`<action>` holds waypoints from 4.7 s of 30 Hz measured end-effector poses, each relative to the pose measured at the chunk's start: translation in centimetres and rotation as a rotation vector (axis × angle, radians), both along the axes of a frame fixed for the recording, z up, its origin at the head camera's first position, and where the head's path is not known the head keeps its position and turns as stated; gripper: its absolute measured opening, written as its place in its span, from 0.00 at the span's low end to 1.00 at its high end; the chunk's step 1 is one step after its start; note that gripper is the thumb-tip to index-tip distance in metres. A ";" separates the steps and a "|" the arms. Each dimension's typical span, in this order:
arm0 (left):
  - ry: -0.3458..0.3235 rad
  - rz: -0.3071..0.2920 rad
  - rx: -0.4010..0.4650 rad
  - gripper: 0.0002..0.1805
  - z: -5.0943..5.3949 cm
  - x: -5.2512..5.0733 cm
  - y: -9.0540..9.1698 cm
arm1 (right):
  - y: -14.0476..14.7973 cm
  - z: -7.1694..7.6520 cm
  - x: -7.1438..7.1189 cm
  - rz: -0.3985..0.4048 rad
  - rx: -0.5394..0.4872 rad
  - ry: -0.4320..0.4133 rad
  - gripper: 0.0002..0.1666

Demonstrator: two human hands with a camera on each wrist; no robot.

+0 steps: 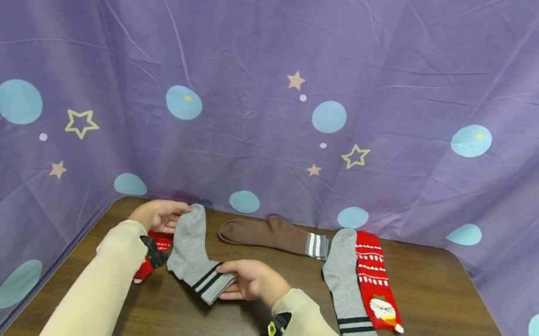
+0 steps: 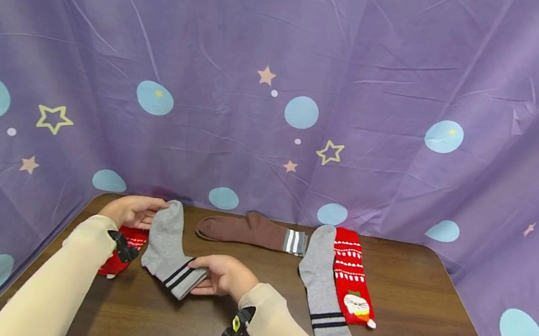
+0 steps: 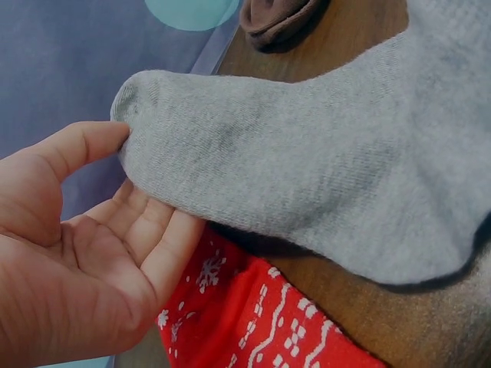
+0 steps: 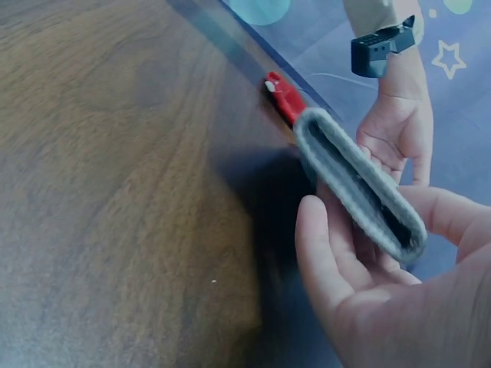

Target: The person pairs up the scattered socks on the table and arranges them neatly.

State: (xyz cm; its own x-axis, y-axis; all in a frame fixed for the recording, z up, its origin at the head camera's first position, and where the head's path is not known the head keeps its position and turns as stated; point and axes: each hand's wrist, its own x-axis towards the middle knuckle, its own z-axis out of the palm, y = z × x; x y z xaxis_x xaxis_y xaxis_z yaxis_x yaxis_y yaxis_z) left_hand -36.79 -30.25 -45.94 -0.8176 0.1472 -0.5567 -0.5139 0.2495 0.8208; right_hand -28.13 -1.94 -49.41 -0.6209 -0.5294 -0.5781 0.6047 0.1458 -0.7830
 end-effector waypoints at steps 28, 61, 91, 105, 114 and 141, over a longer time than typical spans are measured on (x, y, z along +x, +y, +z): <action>-0.021 0.013 0.040 0.16 -0.7 -0.1 -0.1 | 0.6 1.0 -1.0 -0.080 -0.103 -0.057 0.13; -0.036 -0.093 0.236 0.16 0.4 0.6 0.0 | 3.3 3.1 -2.5 -0.069 -0.299 -0.012 0.14; -0.002 -0.193 0.397 0.17 2.0 1.3 3.4 | 9.8 5.5 -4.4 -0.062 -0.285 0.004 0.20; 0.016 -0.216 0.357 0.16 1.9 1.5 4.8 | 12.9 5.7 -5.3 -0.035 -0.209 0.060 0.20; 0.045 -0.221 0.323 0.15 1.3 1.6 5.1 | 14.0 5.5 -5.5 -0.063 -0.117 0.083 0.20; 0.046 -0.306 0.336 0.18 0.2 2.2 4.8 | 16.4 2.8 -5.5 -0.123 -0.013 0.068 0.12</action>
State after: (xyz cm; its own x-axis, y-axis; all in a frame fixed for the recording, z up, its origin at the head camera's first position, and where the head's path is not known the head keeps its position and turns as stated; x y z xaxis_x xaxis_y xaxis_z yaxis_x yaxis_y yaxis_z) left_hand -34.59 -25.41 -45.77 -0.7313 0.5518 -0.4008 -0.4190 0.1001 0.9024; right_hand -33.60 14.50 -46.59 -0.7193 -0.4539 -0.5259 0.5629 0.0628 -0.8241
